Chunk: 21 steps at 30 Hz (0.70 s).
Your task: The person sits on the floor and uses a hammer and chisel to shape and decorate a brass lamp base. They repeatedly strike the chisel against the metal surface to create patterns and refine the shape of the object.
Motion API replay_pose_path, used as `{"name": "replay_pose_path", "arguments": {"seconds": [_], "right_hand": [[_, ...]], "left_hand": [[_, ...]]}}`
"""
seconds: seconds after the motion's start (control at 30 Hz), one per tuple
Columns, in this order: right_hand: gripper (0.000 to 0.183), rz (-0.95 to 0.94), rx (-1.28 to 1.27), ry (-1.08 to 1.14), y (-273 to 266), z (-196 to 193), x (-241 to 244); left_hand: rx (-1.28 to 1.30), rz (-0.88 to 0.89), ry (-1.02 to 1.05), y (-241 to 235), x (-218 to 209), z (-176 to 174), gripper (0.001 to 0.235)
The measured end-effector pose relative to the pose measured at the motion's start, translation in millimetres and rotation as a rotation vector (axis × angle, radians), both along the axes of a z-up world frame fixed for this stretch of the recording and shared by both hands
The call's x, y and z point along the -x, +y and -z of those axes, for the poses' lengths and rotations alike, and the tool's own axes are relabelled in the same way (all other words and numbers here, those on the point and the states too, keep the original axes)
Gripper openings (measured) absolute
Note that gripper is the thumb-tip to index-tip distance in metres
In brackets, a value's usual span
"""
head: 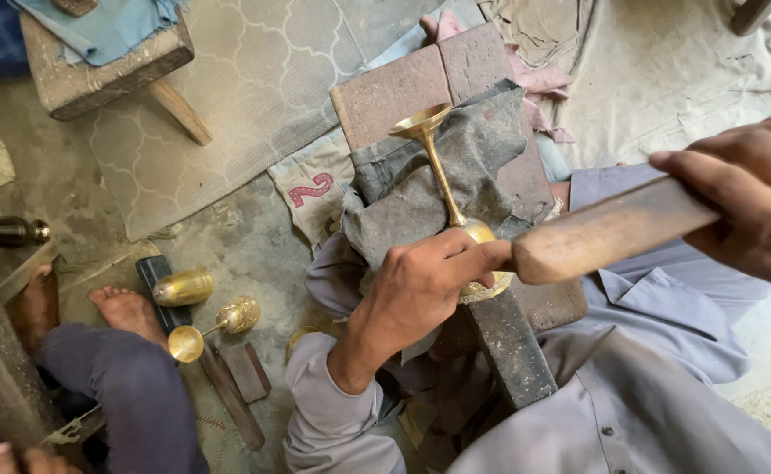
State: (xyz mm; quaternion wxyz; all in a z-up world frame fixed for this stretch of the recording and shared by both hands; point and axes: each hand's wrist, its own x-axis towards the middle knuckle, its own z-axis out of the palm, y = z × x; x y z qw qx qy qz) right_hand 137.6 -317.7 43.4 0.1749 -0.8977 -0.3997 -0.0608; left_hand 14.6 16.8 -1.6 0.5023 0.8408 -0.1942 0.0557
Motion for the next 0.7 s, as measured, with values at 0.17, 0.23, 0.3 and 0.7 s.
{"name": "replay_pose_path", "arguments": {"seconds": [0.17,0.23,0.3,0.7], "right_hand": [[0.069,-0.045,0.255,-0.147,18.7,-22.5,5.3],[0.072,-0.016,0.322,-0.124,21.7,-26.4,4.2],[0.072,-0.009,0.31,-0.096,21.7,-25.8,2.7],[0.058,-0.028,0.101,-0.005,34.5,-30.4,-3.9]], "left_hand": [[0.072,-0.063,0.011,-0.2,5.1,3.8,0.036],[0.042,-0.093,-0.018,-0.5,3.4,6.5,0.038],[0.063,-0.081,0.01,-1.3,3.7,8.9,0.038],[0.141,-0.201,0.005,-3.7,13.5,15.8,0.037]]}}
